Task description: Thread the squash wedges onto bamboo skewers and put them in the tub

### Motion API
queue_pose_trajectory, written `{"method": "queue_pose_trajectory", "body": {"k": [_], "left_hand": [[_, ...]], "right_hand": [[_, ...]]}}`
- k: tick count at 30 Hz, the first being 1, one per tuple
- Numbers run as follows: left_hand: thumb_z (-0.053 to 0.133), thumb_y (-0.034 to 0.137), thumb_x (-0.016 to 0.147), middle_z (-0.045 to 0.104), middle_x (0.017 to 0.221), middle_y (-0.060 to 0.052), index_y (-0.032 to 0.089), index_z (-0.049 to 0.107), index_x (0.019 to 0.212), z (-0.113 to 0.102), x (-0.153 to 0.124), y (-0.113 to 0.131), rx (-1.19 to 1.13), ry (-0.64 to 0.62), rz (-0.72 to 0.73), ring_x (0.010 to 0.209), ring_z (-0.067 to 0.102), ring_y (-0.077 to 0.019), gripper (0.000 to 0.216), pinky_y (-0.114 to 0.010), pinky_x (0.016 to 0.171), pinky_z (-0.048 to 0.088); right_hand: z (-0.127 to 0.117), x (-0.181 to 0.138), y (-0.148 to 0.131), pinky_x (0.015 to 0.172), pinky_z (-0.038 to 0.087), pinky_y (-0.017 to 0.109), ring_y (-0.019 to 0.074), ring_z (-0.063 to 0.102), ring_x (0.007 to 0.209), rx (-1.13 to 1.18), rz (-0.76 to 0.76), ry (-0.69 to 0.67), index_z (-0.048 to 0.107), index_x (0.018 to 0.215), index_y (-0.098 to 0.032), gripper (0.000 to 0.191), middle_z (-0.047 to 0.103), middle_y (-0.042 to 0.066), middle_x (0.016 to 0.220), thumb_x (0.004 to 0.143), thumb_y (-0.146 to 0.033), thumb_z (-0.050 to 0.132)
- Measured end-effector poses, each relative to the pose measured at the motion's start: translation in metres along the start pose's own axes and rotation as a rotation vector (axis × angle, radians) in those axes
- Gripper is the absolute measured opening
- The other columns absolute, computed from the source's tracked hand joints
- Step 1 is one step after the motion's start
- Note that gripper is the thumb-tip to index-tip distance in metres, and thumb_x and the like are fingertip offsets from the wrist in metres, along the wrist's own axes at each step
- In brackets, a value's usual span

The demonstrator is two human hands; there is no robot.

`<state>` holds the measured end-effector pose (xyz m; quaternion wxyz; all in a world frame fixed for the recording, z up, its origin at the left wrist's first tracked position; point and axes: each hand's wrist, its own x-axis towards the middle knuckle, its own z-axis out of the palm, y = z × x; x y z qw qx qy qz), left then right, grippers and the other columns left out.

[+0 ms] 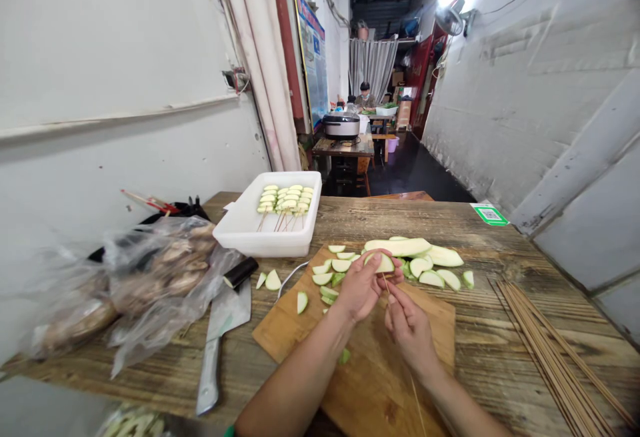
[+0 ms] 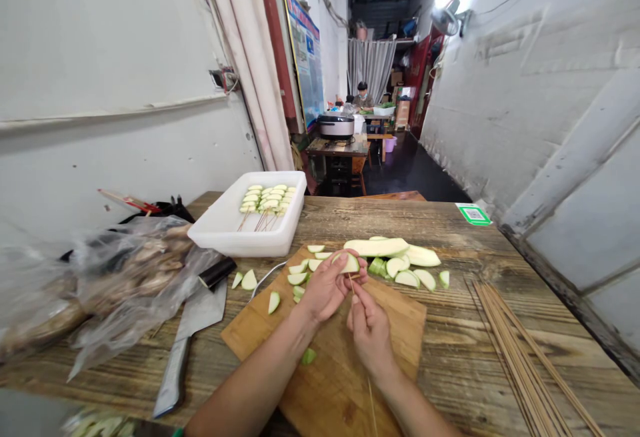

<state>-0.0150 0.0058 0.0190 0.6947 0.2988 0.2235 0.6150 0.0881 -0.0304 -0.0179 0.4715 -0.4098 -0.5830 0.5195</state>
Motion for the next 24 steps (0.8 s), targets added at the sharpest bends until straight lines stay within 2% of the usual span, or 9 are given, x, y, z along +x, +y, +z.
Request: {"method": "queue_pose_trajectory", "body": {"k": [19,24], "left_hand": [[0.052,0.030,0.079,0.063,0.081,-0.007,0.013,0.054,0.090,0.0034,-0.0023,-0.0018,0.007,0.001,-0.012,0.072,0.062,-0.0154,0.021,-0.028,0.068,0.048],[0.053,0.029,0.079,0.064,0.083,-0.009,0.012,0.055,0.089,0.0068,-0.0044,-0.0081,0.011,-0.019,-0.065,0.073,0.062,-0.0159,0.020,-0.026,0.066,0.047]], "right_hand": [[0.0002,0.0000,-0.0008,0.039,0.026,0.020,0.0085,0.030,0.040,-0.063,-0.025,0.057,0.050,0.114,-0.007,0.046,0.032,-0.007,0.048,0.084,-0.041,0.039],[-0.0023,0.0025,-0.0035,0.042,0.029,0.021,0.0094,0.033,0.043,-0.137,-0.057,0.110,0.055,0.102,-0.009,0.039,0.035,-0.005,0.050,0.083,-0.040,0.042]]}}
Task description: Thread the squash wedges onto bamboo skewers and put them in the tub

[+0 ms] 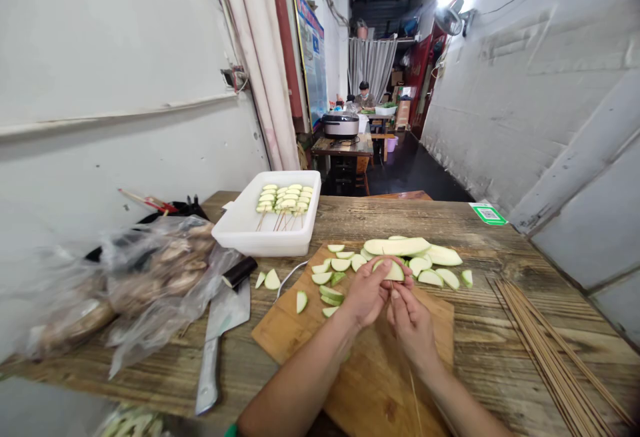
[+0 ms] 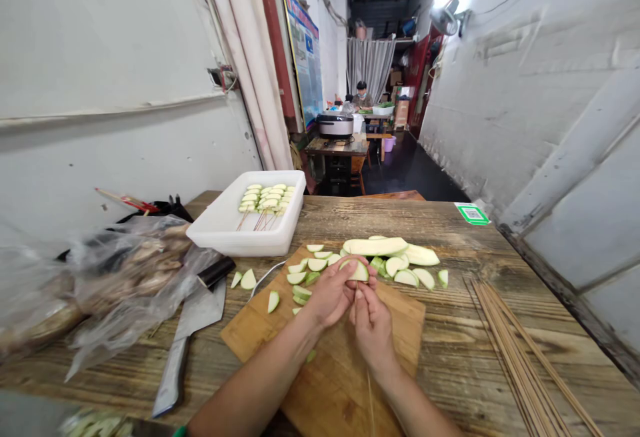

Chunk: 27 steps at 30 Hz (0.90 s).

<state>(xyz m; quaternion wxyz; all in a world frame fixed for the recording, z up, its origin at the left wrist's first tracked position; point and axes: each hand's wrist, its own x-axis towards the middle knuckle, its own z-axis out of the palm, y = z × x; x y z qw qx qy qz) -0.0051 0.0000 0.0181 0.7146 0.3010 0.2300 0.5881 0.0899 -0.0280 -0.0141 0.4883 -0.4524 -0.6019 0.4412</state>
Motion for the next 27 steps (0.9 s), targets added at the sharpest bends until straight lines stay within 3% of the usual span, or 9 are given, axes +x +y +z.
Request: {"method": "queue_pose_trajectory", "body": {"k": [8,13,18,27], "left_hand": [[0.042,0.043,0.082,0.063,0.093,-0.015,0.008,0.055,0.101,-0.002,0.004,0.003,-0.129,-0.053,-0.096,0.083,0.061,-0.0213,0.042,-0.036,0.077,0.046],[0.037,0.045,0.084,0.062,0.096,-0.015,0.010,0.051,0.110,-0.005,0.005,0.004,-0.182,-0.071,-0.118,0.085,0.061,-0.0206,0.046,-0.035,0.077,0.046],[0.043,0.043,0.082,0.063,0.087,-0.012,0.012,0.051,0.108,-0.007,0.007,0.003,-0.149,0.028,-0.073,0.075,0.061,-0.0174,0.041,-0.031,0.072,0.047],[0.041,0.044,0.082,0.061,0.075,-0.011,0.010,0.052,0.101,-0.010,0.009,0.000,-0.120,0.170,-0.061,0.065,0.060,-0.0162,0.040,-0.025,0.056,0.043]], "right_hand": [[-0.002,0.004,-0.005,0.038,0.025,0.020,0.0082,0.030,0.040,0.063,0.038,-0.014,0.054,0.100,-0.011,0.039,0.035,-0.007,0.048,0.083,-0.044,0.042],[-0.002,0.007,-0.004,0.036,0.019,0.019,0.0061,0.024,0.037,0.146,0.064,-0.031,0.054,0.098,-0.011,0.041,0.031,-0.009,0.045,0.082,-0.047,0.043],[-0.002,0.009,0.002,0.036,0.018,0.018,0.0055,0.023,0.037,0.160,0.067,-0.111,0.053,0.101,-0.011,0.039,0.030,-0.009,0.044,0.084,-0.044,0.042],[-0.005,0.012,0.009,0.039,0.024,0.020,0.0078,0.029,0.038,-0.019,-0.036,-0.143,0.054,0.102,-0.012,0.036,0.032,-0.008,0.045,0.084,-0.040,0.042]]}}
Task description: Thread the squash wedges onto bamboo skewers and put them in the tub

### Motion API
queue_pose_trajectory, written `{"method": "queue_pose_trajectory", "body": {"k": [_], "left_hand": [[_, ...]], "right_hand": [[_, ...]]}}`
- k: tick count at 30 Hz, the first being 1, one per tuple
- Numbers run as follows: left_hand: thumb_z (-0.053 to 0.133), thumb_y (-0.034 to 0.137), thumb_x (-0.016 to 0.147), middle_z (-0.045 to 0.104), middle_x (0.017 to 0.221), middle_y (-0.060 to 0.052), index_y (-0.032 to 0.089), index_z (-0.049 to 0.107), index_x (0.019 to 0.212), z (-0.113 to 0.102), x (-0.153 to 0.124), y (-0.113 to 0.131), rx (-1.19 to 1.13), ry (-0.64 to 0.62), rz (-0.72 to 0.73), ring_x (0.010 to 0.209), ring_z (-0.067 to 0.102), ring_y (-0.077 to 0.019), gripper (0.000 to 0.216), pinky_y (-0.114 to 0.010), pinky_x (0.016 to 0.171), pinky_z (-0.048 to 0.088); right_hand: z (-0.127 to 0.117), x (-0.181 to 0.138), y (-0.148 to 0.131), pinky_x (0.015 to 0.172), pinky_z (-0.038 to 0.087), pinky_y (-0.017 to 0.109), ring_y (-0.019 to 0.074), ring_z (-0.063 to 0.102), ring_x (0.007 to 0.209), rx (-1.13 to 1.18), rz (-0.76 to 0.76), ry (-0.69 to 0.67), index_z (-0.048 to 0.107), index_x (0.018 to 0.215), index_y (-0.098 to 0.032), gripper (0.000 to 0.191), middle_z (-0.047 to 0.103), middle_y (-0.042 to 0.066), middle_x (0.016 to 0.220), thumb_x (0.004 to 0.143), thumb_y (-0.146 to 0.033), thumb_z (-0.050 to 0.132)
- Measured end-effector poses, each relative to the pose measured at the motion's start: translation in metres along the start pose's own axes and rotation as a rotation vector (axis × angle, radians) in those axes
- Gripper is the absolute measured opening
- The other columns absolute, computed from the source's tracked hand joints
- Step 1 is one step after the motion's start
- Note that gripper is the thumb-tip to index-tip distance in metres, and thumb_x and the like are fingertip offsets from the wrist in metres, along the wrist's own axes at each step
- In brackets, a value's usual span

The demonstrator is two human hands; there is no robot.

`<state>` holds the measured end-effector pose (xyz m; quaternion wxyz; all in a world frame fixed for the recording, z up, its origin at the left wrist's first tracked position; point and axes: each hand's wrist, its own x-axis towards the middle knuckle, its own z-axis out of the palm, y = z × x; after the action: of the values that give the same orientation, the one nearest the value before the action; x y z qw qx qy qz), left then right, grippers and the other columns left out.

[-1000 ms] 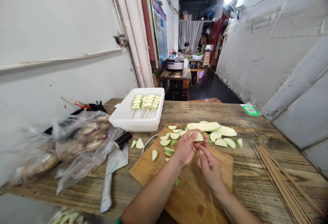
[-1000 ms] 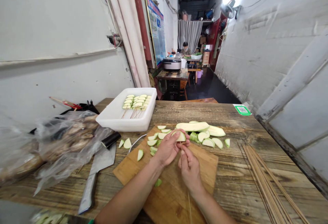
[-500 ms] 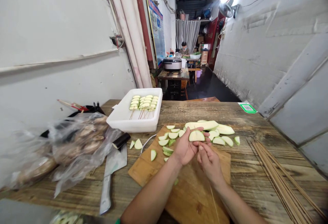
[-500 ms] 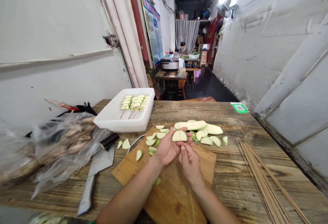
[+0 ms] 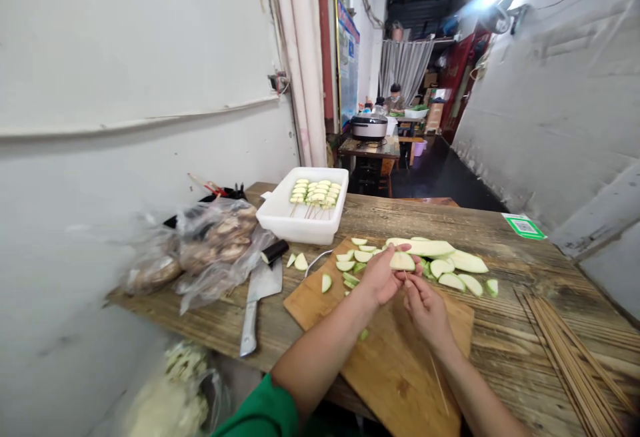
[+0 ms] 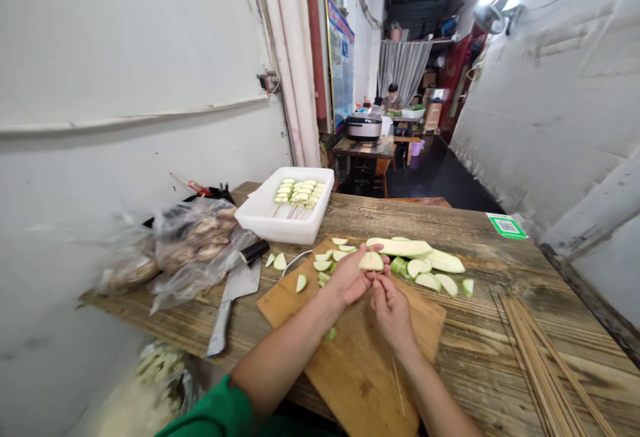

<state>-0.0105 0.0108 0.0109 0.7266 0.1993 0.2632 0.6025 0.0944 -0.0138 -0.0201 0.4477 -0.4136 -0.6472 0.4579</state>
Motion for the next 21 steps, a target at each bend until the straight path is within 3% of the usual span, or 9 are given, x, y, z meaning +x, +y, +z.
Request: {"method": "queue_pose_trajectory", "body": {"k": [5,8,10,12,15,18,21], "left_hand": [[0.041,0.036,0.083,0.061,0.071,-0.009,0.011,0.051,0.097,-0.003,0.003,0.014,0.057,0.159,0.127,0.057,0.059,-0.0138,0.031,-0.021,0.050,0.040],[0.036,0.036,0.085,0.060,0.065,-0.005,0.012,0.050,0.093,-0.010,0.002,0.046,0.027,0.305,0.391,0.057,0.058,-0.0112,0.029,-0.025,0.060,0.045],[0.035,0.040,0.084,0.059,0.061,-0.002,0.014,0.050,0.094,-0.020,-0.005,0.071,0.179,0.411,0.560,0.054,0.057,-0.0109,0.032,-0.025,0.058,0.044],[0.036,0.045,0.082,0.059,0.060,-0.002,0.014,0.052,0.096,-0.034,-0.018,0.093,0.445,0.479,0.663,0.050,0.055,-0.0108,0.038,-0.024,0.054,0.043],[0.034,0.045,0.081,0.060,0.065,-0.004,0.014,0.054,0.098,-0.064,-0.044,0.119,1.013,0.551,0.695,0.055,0.056,-0.0134,0.040,-0.026,0.056,0.043],[0.043,0.031,0.079,0.062,0.094,-0.008,0.017,0.057,0.100,-0.100,-0.065,0.137,1.754,0.486,0.608,0.088,0.056,-0.0192,0.029,-0.032,0.081,0.041],[0.041,0.020,0.078,0.059,0.100,-0.011,0.015,0.056,0.107,-0.134,-0.074,0.147,2.186,0.408,0.383,0.097,0.051,-0.0219,0.033,-0.036,0.088,0.035]], "right_hand": [[-0.001,-0.002,-0.005,0.047,0.034,0.023,0.0130,0.044,0.048,-0.212,-0.099,-0.064,0.057,0.096,-0.013,0.032,0.048,-0.002,0.052,0.084,-0.036,0.040],[0.001,-0.006,-0.003,0.049,0.036,0.023,0.0130,0.046,0.050,-0.285,-0.132,-0.139,0.059,0.091,-0.014,0.030,0.054,0.000,0.059,0.085,-0.035,0.037],[0.002,-0.007,-0.001,0.048,0.035,0.023,0.0128,0.046,0.049,-0.307,-0.135,-0.156,0.059,0.090,-0.014,0.030,0.055,0.000,0.059,0.086,-0.034,0.037],[0.002,-0.006,0.001,0.050,0.037,0.023,0.0137,0.048,0.051,-0.315,-0.133,-0.147,0.060,0.090,-0.014,0.030,0.057,0.001,0.061,0.085,-0.033,0.036],[0.002,-0.003,0.003,0.058,0.040,0.025,0.0162,0.054,0.062,-0.324,-0.123,-0.135,0.060,0.089,-0.014,0.030,0.063,0.005,0.072,0.085,-0.032,0.036],[0.002,-0.001,0.003,0.061,0.042,0.026,0.0170,0.056,0.067,-0.327,-0.109,-0.142,0.059,0.087,-0.014,0.030,0.064,0.006,0.078,0.084,-0.031,0.035],[0.002,-0.002,0.000,0.061,0.042,0.026,0.0166,0.056,0.065,-0.334,-0.106,-0.143,0.059,0.087,-0.015,0.029,0.064,0.005,0.075,0.084,-0.031,0.035]]}}
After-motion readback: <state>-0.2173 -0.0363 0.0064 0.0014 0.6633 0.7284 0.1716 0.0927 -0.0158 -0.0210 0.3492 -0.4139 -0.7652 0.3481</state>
